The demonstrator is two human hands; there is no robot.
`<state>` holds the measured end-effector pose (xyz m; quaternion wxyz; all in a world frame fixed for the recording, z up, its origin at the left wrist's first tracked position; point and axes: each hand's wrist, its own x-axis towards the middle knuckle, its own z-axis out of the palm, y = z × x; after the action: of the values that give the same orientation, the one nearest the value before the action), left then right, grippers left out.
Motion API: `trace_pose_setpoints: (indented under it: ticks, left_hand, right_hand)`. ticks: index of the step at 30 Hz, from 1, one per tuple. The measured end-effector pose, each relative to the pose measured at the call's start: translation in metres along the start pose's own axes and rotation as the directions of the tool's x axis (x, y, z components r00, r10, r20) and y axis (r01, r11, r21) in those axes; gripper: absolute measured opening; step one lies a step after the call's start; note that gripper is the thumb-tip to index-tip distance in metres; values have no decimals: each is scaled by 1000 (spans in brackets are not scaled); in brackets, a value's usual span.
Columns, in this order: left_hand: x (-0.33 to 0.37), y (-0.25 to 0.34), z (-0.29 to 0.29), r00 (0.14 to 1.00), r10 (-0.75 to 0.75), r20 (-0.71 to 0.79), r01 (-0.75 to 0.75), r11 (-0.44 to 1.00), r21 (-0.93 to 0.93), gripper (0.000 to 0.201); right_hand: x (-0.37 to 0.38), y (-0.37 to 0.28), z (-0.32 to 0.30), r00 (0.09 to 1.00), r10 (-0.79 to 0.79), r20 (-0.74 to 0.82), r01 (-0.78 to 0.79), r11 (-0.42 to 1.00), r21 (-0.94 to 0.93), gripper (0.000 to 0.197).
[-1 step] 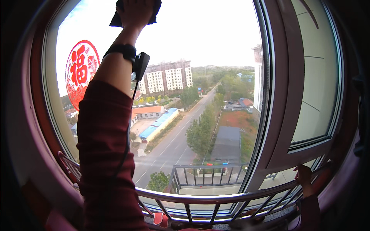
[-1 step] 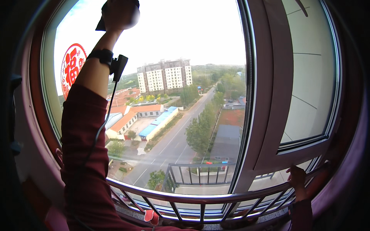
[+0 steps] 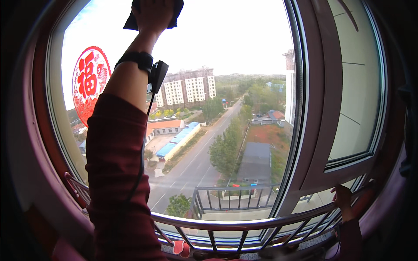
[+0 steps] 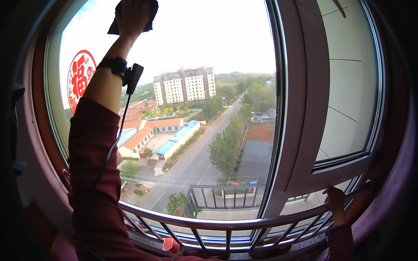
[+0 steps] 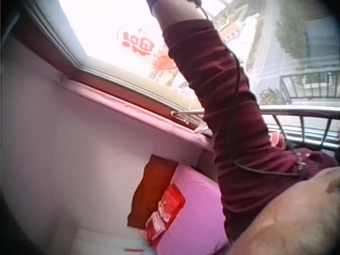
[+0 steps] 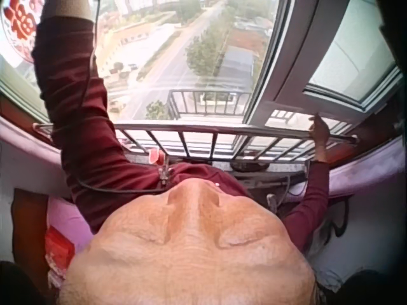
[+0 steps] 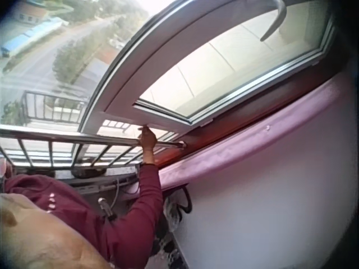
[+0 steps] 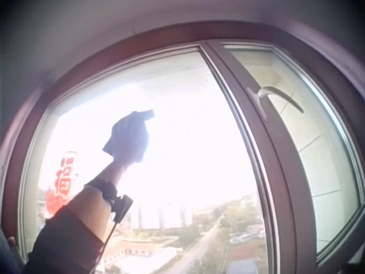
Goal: The person cleans the exterior surface of a large window using a dark cloth. They wipe the glass in broad, repetitive strokes, covering the upper and side sections of the pane while holding onto the balcony railing for support.
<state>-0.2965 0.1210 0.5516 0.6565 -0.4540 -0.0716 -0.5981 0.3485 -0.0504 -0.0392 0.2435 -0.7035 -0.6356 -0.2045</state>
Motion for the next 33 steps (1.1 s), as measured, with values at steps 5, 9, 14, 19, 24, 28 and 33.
trace_pose_setpoints:
  ticks: [5,9,14,19,24,28,33]
  left_hand:
    - [15,80,-2,993,89,75,-76,985,-158,35]
    - [9,176,-16,887,50,459,125,931,-343,30]
    - [-71,263,-44,797,269,541,-73,932,-355,46]
    - [-161,329,-131,646,478,595,-104,827,-552,49]
    - [-213,337,-201,428,861,276,-348,439,-829,40]
    - [-177,309,-141,691,698,189,-147,391,-909,32]
    - [-23,215,-5,715,322,621,87,840,-536,27]
  right_hand:
    - [2,-8,-10,997,15,71,-13,1000,-24,36]
    - [2,-8,-13,996,29,88,-29,1000,-8,26]
    - [1,-7,-10,999,-34,42,35,999,-23,18]
    - [0,-5,-5,1000,-19,13,18,999,30,30]
    - [0,-10,-8,998,-57,-28,57,998,-19,21]
    - [1,-18,-15,997,74,20,-76,987,145,39]
    - [1,-23,-21,999,51,6,-51,989,137,30]
